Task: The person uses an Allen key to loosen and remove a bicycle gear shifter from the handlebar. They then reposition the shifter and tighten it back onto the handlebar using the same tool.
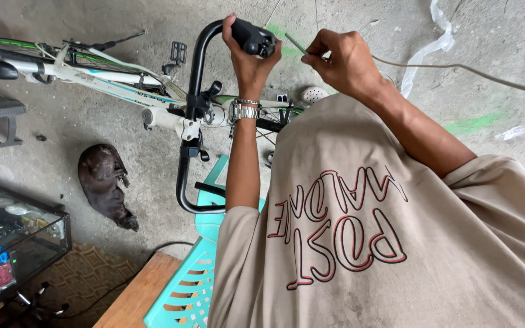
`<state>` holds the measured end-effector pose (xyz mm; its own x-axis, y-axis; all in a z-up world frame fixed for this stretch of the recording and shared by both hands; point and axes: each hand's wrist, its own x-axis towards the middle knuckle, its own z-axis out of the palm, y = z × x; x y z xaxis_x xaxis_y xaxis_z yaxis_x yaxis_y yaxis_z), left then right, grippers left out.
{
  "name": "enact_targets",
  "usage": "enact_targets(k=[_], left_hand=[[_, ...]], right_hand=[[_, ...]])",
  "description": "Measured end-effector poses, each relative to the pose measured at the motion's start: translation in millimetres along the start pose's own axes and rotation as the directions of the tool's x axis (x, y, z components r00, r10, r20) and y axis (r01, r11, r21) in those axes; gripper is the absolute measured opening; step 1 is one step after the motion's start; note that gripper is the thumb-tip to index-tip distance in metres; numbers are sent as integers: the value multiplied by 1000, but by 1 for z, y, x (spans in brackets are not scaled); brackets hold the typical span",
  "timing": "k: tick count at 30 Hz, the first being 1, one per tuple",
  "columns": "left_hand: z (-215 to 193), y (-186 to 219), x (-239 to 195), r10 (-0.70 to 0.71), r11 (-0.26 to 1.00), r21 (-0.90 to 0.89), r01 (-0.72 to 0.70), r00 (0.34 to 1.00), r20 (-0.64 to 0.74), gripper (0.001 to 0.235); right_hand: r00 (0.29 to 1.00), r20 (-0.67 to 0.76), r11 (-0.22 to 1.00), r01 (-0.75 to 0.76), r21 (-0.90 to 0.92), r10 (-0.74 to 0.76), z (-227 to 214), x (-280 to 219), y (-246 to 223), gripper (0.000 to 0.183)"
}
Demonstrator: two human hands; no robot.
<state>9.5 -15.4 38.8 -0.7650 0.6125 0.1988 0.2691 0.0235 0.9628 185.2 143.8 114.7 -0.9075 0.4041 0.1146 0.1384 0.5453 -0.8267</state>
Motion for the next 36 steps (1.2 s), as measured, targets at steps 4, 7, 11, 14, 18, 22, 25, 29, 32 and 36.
enact_targets(k=[4, 7, 11, 14, 18, 22, 25, 29, 32, 36], left_hand=[[-5, 10, 2, 13, 999, -40, -11, 999, 44, 96], [-8, 11, 2, 10, 997, -79, -2, 995, 102, 106], [-6, 15, 3, 10, 994, -109, -2, 997, 76, 99], [-2, 4, 1, -14, 987, -161, 20, 999, 35, 97], [-1, 12, 2, 24, 990, -142, -19, 999, 38, 90], [1, 29, 1, 3, 990, -139, 4, 999, 53, 88], [1, 37, 1, -7, 988, -155, 18, 997, 72, 85], [1, 34, 3, -6, 989, -146, 15, 998, 58, 86], [2, 31, 3, -9, 995, -102, 12, 1000, 26, 88], [3, 36, 5, -53, 991, -123, 54, 999, 14, 89]], right_hand=[[1000, -14, 1000, -2, 2, 2, 1, -1, 3, 17], [1000, -14, 999, -16, -29, 15, 1, -2, 4, 17], [999, -13, 999, -43, 8, 43, -1, -1, -2, 16], [999, -39, 999, -21, 44, 23, -2, -4, -3, 17], [999, 41, 972, -41, 231, 33, -7, -7, -29, 16], [999, 50, 980, 9, 198, -19, 2, -11, -40, 17], [996, 42, 987, 66, 146, -73, 9, -8, -43, 18], [992, 49, 991, 110, 79, -114, 15, -2, -41, 17], [985, 85, 988, 154, -5, -153, 16, -5, -41, 18], [965, 209, 984, 171, -53, -157, 6, -18, -52, 18]])
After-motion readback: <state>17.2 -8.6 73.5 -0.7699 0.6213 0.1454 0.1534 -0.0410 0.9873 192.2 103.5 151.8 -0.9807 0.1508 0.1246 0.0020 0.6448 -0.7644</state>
